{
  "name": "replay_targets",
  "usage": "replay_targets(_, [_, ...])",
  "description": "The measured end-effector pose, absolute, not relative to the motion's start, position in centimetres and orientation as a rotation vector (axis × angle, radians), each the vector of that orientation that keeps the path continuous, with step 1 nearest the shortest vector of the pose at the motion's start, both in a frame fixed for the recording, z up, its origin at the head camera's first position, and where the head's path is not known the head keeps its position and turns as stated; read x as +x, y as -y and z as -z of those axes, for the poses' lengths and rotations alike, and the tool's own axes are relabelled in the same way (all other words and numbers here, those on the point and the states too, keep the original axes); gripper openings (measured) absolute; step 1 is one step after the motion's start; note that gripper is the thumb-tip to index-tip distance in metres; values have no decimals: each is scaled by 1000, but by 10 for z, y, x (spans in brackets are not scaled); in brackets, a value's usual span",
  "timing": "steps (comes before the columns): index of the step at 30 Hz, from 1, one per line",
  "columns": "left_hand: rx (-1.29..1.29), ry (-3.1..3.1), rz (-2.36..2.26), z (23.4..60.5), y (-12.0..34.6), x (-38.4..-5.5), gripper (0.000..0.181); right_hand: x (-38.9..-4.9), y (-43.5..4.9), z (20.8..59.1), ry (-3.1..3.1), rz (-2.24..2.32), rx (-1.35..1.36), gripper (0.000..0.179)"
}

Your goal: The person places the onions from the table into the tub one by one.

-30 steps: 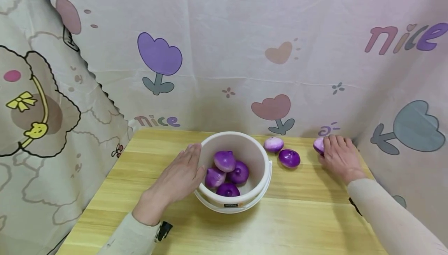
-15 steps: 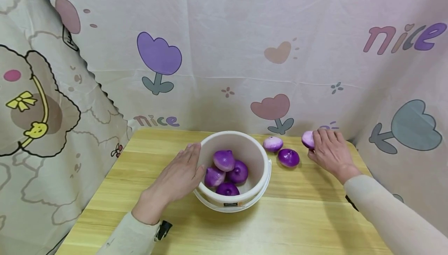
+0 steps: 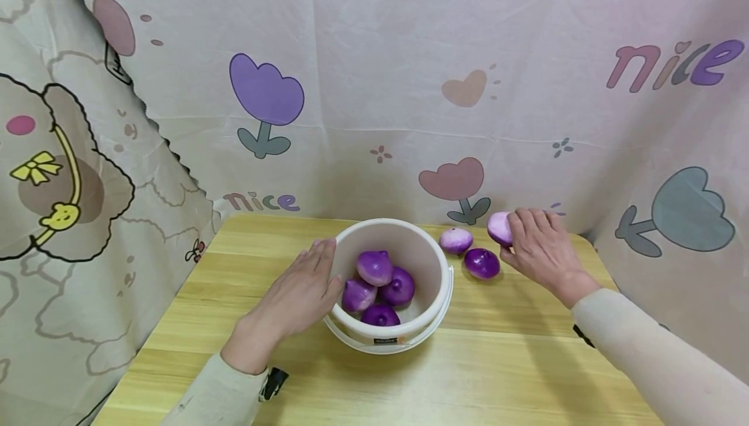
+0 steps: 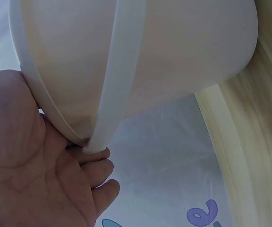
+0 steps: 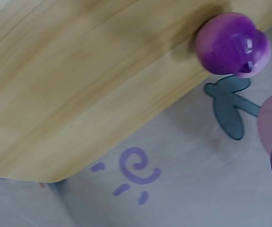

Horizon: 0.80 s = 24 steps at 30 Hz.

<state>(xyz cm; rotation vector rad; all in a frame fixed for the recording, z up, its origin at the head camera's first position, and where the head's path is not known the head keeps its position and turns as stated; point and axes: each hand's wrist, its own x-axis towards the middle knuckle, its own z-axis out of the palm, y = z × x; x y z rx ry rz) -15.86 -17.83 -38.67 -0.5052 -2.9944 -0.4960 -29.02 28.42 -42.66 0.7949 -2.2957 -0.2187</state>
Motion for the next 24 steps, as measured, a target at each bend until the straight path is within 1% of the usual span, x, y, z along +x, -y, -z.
replay_targets(12, [-507,2990,491,387,178,-158,71,-279,-246,406,2134,147,855,72])
replay_targets(13, [-510,2988,492,387,178,-157,71,-278,-243,404,2116,133,867,69])
replay_targets(18, [-514,2988,490,386,178,-158,71,-274,-224,393,2005,68,906,65])
replay_targets(24, [-501,2992,494,386,178,-158,71,-264,-192,381,1904,-54,932,58])
